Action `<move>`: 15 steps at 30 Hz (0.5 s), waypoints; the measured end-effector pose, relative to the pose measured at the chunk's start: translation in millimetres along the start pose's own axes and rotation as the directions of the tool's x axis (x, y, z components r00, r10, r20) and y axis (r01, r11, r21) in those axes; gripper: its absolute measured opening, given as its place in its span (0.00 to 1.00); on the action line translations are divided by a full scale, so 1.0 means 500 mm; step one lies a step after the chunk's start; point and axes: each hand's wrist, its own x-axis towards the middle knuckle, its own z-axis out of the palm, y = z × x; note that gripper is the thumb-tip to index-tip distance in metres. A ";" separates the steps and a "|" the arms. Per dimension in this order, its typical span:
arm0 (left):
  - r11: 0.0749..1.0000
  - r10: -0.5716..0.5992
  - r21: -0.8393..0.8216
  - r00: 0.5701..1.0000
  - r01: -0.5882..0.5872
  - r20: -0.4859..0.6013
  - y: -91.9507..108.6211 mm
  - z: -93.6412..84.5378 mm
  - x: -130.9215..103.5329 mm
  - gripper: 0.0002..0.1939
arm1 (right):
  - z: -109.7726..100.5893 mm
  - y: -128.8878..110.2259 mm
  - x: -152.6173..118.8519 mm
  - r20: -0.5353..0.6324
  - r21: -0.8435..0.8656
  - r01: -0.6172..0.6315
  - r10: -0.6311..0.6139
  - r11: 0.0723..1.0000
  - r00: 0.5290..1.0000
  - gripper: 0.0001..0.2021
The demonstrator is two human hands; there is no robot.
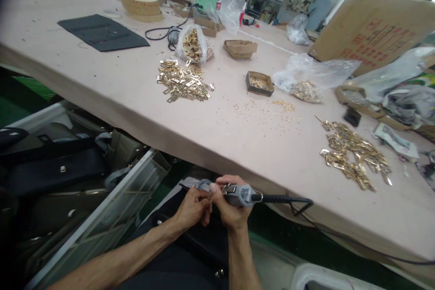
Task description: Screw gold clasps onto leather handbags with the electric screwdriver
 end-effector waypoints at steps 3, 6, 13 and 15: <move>1.000 -0.019 -0.020 1.000 0.019 0.001 -0.002 0.004 0.005 0.13 | -0.013 -0.022 0.001 0.141 -0.033 0.032 -0.028 0.999 0.990 0.09; 0.998 -0.047 -0.038 0.999 0.047 -0.006 -0.007 0.009 0.013 0.14 | -0.029 -0.068 0.013 0.149 0.137 0.076 -0.097 0.988 0.984 0.08; 0.999 -0.028 0.021 0.998 0.030 -0.064 -0.027 0.019 0.036 0.17 | -0.090 -0.146 0.066 -0.138 0.401 0.195 -0.151 0.895 0.979 0.08; 0.999 -0.018 0.046 0.997 0.021 -0.078 -0.033 0.021 0.044 0.13 | -0.110 -0.147 0.074 -0.183 0.452 0.165 -0.090 0.876 0.979 0.07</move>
